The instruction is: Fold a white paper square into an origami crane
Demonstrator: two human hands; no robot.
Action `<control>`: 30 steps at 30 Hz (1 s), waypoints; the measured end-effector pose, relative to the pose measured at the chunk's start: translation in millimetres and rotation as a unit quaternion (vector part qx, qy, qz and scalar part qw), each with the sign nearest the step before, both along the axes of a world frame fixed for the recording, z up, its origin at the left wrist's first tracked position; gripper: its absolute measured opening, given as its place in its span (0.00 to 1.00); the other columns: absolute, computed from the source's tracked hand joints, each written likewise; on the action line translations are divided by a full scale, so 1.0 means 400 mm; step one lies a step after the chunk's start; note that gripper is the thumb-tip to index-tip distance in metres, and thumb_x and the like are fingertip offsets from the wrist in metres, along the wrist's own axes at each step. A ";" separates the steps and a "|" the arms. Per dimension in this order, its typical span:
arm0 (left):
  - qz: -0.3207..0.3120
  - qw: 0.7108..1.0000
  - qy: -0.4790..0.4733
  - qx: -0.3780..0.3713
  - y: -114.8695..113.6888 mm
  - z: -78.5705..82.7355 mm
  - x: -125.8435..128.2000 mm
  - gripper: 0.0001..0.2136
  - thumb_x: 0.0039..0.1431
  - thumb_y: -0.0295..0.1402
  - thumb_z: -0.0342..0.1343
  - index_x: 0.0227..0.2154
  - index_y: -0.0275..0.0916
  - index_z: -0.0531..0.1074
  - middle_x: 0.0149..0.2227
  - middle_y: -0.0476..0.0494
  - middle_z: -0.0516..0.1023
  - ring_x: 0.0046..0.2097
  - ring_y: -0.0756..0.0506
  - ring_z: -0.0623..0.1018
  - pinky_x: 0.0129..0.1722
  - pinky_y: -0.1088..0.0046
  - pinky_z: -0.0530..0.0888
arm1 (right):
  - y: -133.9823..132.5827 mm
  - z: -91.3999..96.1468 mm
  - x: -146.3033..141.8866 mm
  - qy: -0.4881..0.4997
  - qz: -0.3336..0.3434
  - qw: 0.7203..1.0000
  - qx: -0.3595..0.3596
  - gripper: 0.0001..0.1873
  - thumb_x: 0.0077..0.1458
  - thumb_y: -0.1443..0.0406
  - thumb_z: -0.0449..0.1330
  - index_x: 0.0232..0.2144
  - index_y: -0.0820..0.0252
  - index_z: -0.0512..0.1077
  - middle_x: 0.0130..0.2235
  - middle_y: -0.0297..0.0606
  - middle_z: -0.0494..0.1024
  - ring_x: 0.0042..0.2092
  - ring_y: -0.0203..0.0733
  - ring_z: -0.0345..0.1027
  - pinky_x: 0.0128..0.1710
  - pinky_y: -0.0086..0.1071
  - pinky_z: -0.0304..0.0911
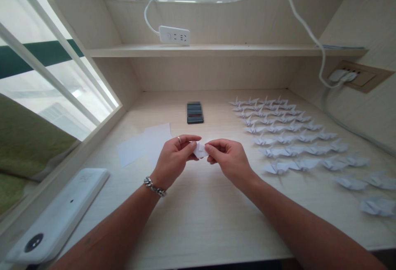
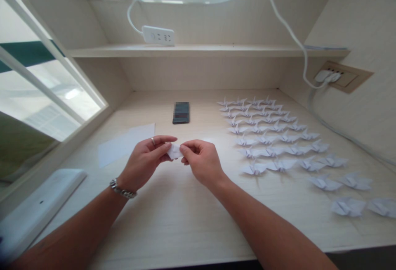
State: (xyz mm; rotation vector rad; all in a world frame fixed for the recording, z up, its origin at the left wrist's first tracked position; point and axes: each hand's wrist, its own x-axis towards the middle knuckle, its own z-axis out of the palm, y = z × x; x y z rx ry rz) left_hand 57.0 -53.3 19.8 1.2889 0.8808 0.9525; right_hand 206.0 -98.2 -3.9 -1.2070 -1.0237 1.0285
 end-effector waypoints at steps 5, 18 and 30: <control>-0.010 0.998 0.049 0.041 0.002 -0.006 -0.002 0.15 0.47 0.36 0.66 0.37 0.33 0.76 0.28 0.44 0.80 0.29 0.49 0.76 0.30 0.73 0.74 | -0.002 -0.005 0.001 -0.026 0.012 1.000 0.009 0.12 0.50 0.59 0.64 0.31 0.63 0.78 0.24 0.37 0.77 0.25 0.37 0.70 0.27 0.31 0.66; -0.003 0.994 0.048 0.101 -0.004 -0.002 0.001 0.09 0.52 0.32 0.61 0.36 0.35 0.74 0.24 0.50 0.76 0.27 0.51 0.74 0.28 0.75 0.71 | -0.013 0.005 -0.003 -0.077 0.012 0.996 0.050 0.10 0.52 0.60 0.63 0.31 0.61 0.77 0.23 0.36 0.76 0.26 0.38 0.70 0.28 0.32 0.65; 0.022 0.996 0.006 0.084 0.001 -0.009 -0.005 0.12 0.47 0.31 0.66 0.34 0.35 0.72 0.28 0.47 0.78 0.31 0.49 0.77 0.34 0.73 0.74 | 0.002 -0.010 0.008 0.015 0.052 0.998 0.031 0.12 0.49 0.58 0.66 0.32 0.62 0.76 0.26 0.37 0.78 0.28 0.38 0.72 0.31 0.34 0.69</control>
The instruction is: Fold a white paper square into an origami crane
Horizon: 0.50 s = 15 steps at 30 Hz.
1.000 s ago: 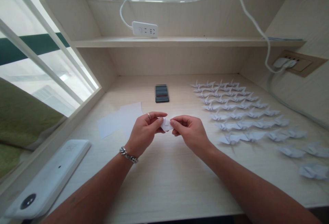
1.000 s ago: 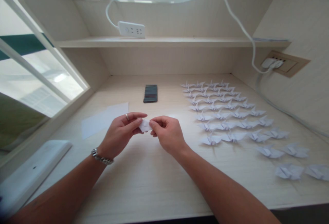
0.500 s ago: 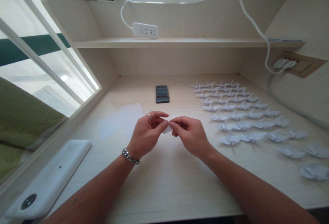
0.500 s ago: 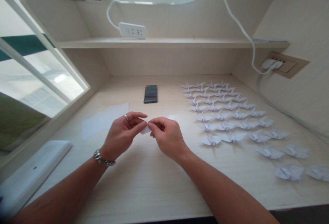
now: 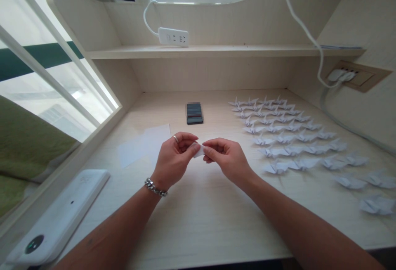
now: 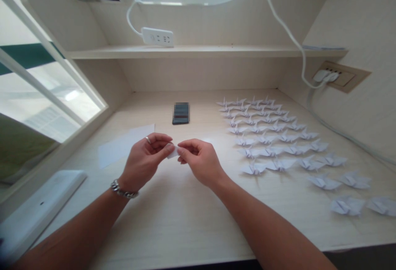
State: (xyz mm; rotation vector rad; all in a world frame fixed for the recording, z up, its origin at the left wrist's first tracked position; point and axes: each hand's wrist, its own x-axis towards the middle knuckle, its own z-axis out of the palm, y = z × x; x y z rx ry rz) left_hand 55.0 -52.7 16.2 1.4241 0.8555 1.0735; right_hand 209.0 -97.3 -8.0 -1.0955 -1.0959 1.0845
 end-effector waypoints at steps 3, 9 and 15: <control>0.018 1.000 -0.009 0.005 0.003 0.003 -0.004 0.13 0.47 0.31 0.66 0.35 0.35 0.72 0.28 0.48 0.78 0.31 0.49 0.77 0.33 0.73 0.74 | 0.002 -0.001 0.008 0.002 0.021 1.000 -0.009 0.12 0.49 0.58 0.66 0.29 0.62 0.75 0.25 0.36 0.77 0.27 0.37 0.71 0.31 0.33 0.69; -0.032 0.992 0.115 0.027 0.002 0.013 -0.005 0.09 0.51 0.35 0.63 0.31 0.33 0.76 0.22 0.48 0.76 0.26 0.50 0.74 0.28 0.75 0.71 | -0.004 0.008 0.016 -0.064 0.021 0.997 0.023 0.10 0.52 0.60 0.64 0.29 0.63 0.75 0.25 0.36 0.77 0.27 0.36 0.70 0.30 0.31 0.68; -0.018 0.985 0.161 0.058 0.000 0.016 -0.006 0.09 0.53 0.35 0.61 0.29 0.33 0.76 0.23 0.48 0.77 0.26 0.50 0.74 0.27 0.76 0.70 | -0.003 0.006 0.016 -0.045 0.031 0.998 0.018 0.11 0.49 0.61 0.66 0.32 0.63 0.75 0.28 0.37 0.78 0.29 0.37 0.72 0.31 0.32 0.69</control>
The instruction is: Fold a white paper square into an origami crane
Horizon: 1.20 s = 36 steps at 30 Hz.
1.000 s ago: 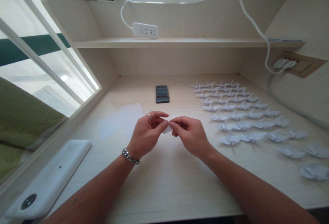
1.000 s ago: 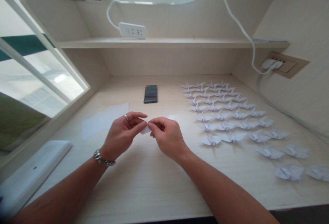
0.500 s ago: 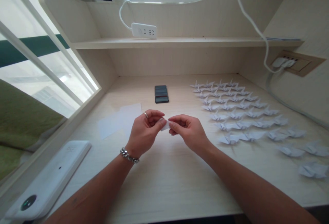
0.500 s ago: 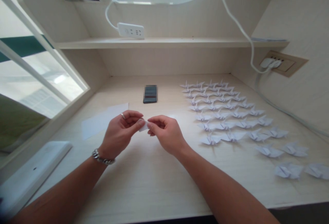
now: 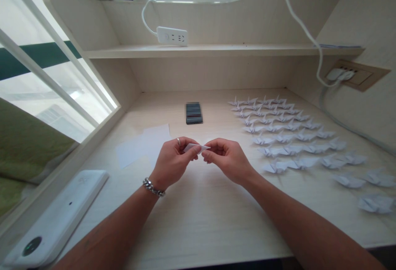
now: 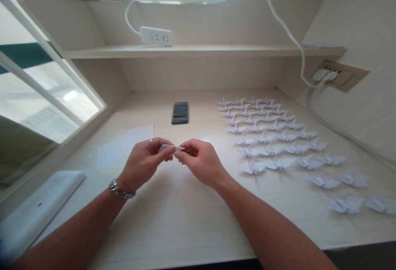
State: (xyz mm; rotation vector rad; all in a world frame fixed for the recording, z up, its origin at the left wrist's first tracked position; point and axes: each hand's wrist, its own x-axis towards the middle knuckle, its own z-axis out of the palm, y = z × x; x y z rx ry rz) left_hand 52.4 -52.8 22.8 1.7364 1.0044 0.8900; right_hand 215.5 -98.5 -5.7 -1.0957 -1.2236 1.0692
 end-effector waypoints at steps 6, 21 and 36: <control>-0.017 0.999 -0.023 -0.042 -0.003 0.004 0.002 0.08 0.52 0.35 0.61 0.27 0.33 0.75 0.21 0.49 0.75 0.25 0.51 0.73 0.26 0.76 0.69 | 0.002 0.012 0.004 0.054 0.023 0.997 -0.044 0.14 0.49 0.56 0.65 0.26 0.64 0.75 0.26 0.37 0.77 0.26 0.36 0.71 0.29 0.32 0.69; -0.010 0.997 -0.048 -0.060 -0.001 0.005 0.004 0.08 0.52 0.34 0.61 0.27 0.33 0.75 0.21 0.49 0.75 0.25 0.51 0.72 0.27 0.76 0.69 | 0.007 -0.002 0.006 0.019 0.014 0.999 -0.025 0.13 0.55 0.58 0.60 0.27 0.63 0.71 0.26 0.36 0.76 0.27 0.35 0.70 0.28 0.31 0.68; -0.013 1.000 0.022 -0.016 -0.003 -0.007 0.005 0.11 0.55 0.37 0.58 0.26 0.34 0.74 0.22 0.47 0.75 0.25 0.50 0.72 0.27 0.74 0.68 | -0.007 0.007 0.004 -0.104 0.012 0.995 -0.004 0.09 0.56 0.63 0.57 0.29 0.62 0.72 0.28 0.37 0.76 0.29 0.37 0.69 0.30 0.32 0.66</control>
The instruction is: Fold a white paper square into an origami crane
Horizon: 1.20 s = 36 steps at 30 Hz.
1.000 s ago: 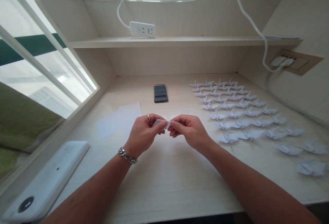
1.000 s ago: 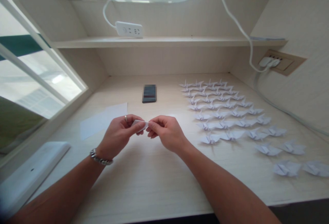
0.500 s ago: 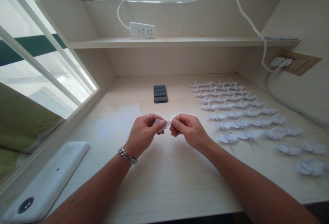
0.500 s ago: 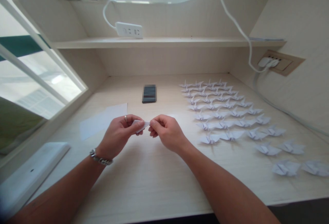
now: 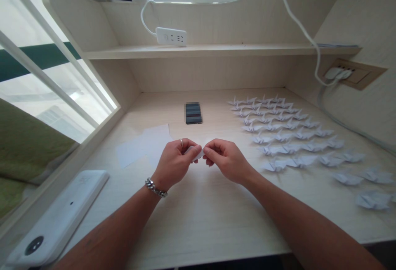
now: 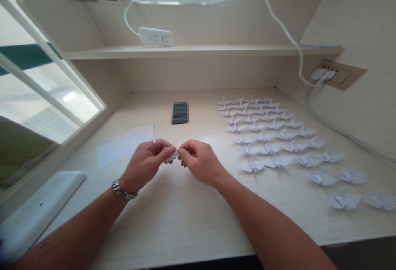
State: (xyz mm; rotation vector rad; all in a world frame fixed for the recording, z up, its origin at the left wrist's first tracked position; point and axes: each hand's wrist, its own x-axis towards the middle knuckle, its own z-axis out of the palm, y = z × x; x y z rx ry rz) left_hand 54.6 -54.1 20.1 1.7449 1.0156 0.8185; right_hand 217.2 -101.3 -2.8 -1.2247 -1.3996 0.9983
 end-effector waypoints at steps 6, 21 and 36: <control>-0.032 0.996 -0.057 -0.054 0.002 -0.007 0.003 0.11 0.55 0.38 0.58 0.24 0.34 0.73 0.20 0.47 0.74 0.24 0.50 0.71 0.27 0.74 0.68 | 0.002 -0.001 0.004 0.041 0.005 0.999 -0.007 0.08 0.54 0.63 0.59 0.27 0.62 0.71 0.23 0.34 0.74 0.26 0.36 0.68 0.28 0.30 0.64; -0.032 0.995 0.059 0.067 0.004 -0.017 -0.003 0.11 0.58 0.39 0.54 0.27 0.36 0.72 0.23 0.49 0.73 0.26 0.50 0.70 0.27 0.74 0.65 | 0.007 -0.008 0.008 -0.011 0.012 1.000 -0.009 0.09 0.54 0.61 0.59 0.27 0.61 0.71 0.26 0.35 0.74 0.28 0.37 0.68 0.30 0.31 0.64; -0.033 0.999 0.019 0.024 0.016 -0.025 -0.004 0.12 0.56 0.41 0.56 0.28 0.36 0.74 0.22 0.47 0.76 0.26 0.48 0.74 0.27 0.74 0.69 | 0.012 -0.006 0.006 -0.009 -0.004 1.000 -0.002 0.10 0.55 0.60 0.59 0.26 0.61 0.71 0.25 0.35 0.75 0.27 0.36 0.68 0.31 0.31 0.65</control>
